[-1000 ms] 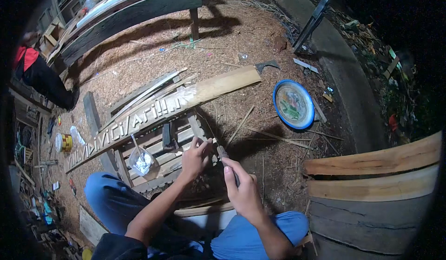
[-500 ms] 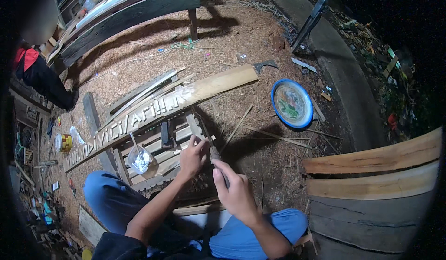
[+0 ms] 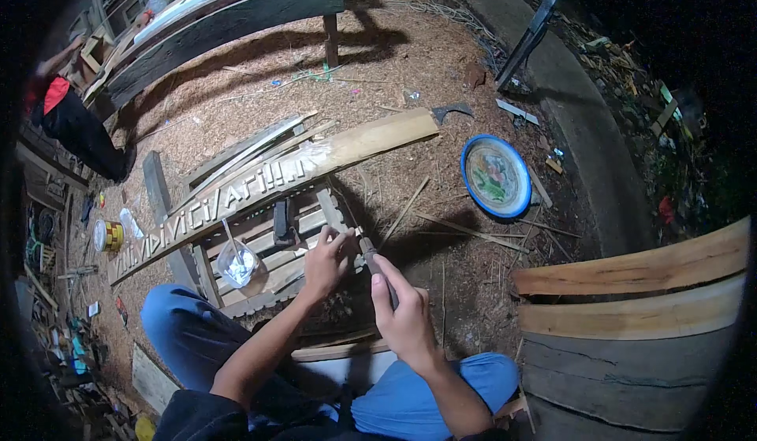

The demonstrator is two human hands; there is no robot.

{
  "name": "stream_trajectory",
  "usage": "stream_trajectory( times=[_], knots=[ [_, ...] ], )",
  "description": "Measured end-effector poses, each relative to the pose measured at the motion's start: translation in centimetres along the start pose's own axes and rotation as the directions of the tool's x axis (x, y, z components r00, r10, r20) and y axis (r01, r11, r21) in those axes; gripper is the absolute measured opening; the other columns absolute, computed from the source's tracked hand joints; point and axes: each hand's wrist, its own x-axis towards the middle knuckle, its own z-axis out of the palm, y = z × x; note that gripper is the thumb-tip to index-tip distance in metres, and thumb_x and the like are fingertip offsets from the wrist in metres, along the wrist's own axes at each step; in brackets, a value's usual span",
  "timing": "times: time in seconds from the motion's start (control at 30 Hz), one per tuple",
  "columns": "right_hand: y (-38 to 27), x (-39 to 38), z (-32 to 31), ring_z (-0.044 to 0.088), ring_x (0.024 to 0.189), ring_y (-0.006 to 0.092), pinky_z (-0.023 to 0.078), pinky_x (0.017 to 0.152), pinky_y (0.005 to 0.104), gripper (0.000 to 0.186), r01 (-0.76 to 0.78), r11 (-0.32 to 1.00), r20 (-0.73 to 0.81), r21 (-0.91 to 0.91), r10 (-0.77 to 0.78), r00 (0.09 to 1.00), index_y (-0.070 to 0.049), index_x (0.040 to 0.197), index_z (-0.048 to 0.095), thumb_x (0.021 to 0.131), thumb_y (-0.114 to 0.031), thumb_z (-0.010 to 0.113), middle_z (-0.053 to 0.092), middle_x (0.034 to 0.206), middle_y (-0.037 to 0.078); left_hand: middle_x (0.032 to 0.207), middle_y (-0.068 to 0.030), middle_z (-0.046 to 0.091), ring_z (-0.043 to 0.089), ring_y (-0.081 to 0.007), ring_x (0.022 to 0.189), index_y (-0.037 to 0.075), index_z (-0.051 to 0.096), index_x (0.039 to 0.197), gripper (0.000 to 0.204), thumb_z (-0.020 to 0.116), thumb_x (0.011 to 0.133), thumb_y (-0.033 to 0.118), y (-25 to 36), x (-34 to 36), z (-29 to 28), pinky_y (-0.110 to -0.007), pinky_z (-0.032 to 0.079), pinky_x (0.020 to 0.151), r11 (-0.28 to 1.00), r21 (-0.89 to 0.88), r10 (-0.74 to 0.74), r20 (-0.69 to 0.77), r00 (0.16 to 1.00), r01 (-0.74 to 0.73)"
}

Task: The person applies glue to small wooden letters and attaches them to a board to spell out words, then uses a hand saw to trim a piece of wood.

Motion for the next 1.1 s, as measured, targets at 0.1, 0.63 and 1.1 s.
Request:
stream_trajectory(
  times=[0.1, 0.63, 1.1],
  knots=[
    [-0.3, 0.2, -0.2, 0.074, 0.111, 0.0343, 0.055, 0.095, 0.0392, 0.037, -0.043, 0.998, 0.031, -0.034, 0.044, 0.999, 0.004, 0.133, 0.065, 0.106, -0.021, 0.056, 0.073, 0.120, 0.026, 0.107, -0.0108, 0.060, 0.069, -0.0353, 0.073, 0.024, 0.070, 0.129, 0.043, 0.076, 0.086, 0.019, 0.2, 0.1, -0.2, -0.047, 0.057, 0.062, 1.000, 0.017, 0.010, -0.007, 1.000, -0.010],
    [0.2, 0.4, 0.5, 0.070, 0.113, 0.0431, 0.056, 0.091, 0.0433, 0.039, -0.047, 0.999, 0.087, 0.007, 0.046, 0.995, 0.003, 0.135, 0.063, 0.108, -0.023, 0.054, 0.070, 0.119, 0.030, 0.111, -0.0105, 0.059, 0.070, -0.0353, 0.075, 0.026, 0.068, 0.131, 0.050, 0.078, 0.083, 0.018, -0.1, -0.1, 0.0, -0.047, 0.057, 0.064, 0.999, 0.051, -0.008, 0.046, 0.999, 0.006],
    [-0.4, 1.1, -0.6, 0.066, 0.113, 0.0470, 0.055, 0.093, 0.0458, 0.037, -0.001, 0.999, 0.092, -0.048, 0.005, 0.996, 0.003, 0.135, 0.063, 0.108, -0.021, 0.053, 0.070, 0.119, 0.030, 0.112, -0.0104, 0.060, 0.070, -0.0342, 0.074, 0.025, 0.067, 0.134, 0.050, 0.077, 0.085, 0.018, 0.3, 0.3, -0.4, -0.047, 0.057, 0.062, 0.999, 0.048, -0.004, 0.063, 0.998, 0.001]
  ],
)
